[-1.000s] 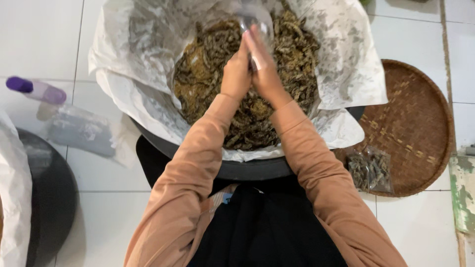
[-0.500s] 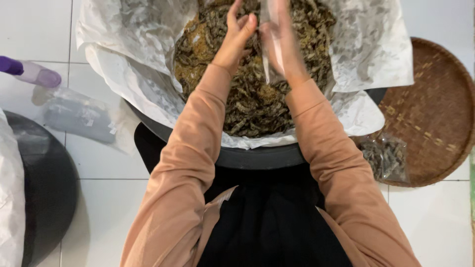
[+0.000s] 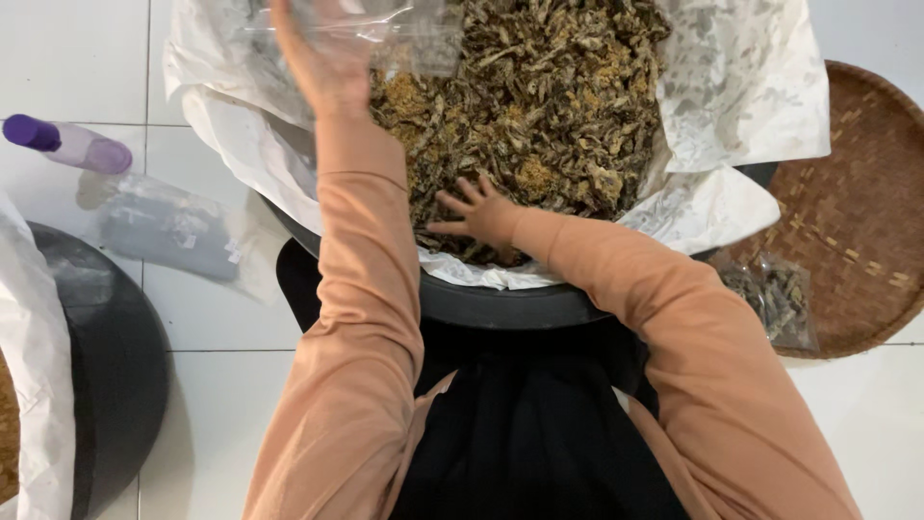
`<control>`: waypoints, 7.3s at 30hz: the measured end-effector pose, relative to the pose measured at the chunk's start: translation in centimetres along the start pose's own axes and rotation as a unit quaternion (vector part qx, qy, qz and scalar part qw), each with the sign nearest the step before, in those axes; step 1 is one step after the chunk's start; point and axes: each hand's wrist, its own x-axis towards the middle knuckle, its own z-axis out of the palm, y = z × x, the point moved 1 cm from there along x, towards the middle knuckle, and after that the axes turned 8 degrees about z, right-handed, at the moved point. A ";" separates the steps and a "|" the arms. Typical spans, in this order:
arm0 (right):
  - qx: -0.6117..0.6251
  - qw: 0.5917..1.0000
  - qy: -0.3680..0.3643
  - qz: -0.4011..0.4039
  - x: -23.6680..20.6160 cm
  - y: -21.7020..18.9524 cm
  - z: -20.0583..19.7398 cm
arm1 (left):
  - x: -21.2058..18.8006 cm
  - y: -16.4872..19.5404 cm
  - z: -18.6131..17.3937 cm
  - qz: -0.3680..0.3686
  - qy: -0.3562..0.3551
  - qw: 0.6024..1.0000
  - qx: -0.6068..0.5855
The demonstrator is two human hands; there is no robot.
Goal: The person sits on the floor beside a large paper-lined basin filled with dried fish. They open small clear plastic bags, grab handfuls of dried fish from the basin, press the fish into each bag, and set filled bags on a woven tray at their side, repeating the cycle.
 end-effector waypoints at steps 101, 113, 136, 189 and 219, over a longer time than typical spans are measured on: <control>-0.018 0.692 0.719 0.061 -9.8 8.6 -7.3 | -4.9 -2.9 5.3 -0.178 -0.280 0.900 -0.283; 0.010 0.709 0.705 0.016 -10.3 7.9 -8.0 | -4.7 -7.7 4.1 -0.195 -0.108 0.967 -0.121; 0.239 0.923 0.294 0.068 2.2 8.1 -2.4 | -0.7 -3.2 0.9 -0.175 0.010 0.877 -0.446; 0.306 0.692 0.652 0.053 -6.7 13.7 -6.4 | -6.4 -11.0 3.7 -0.210 0.115 0.958 -0.156; -0.025 0.584 0.800 0.138 -9.1 12.0 -7.8 | -6.2 -9.2 4.5 -0.248 0.006 0.954 -0.166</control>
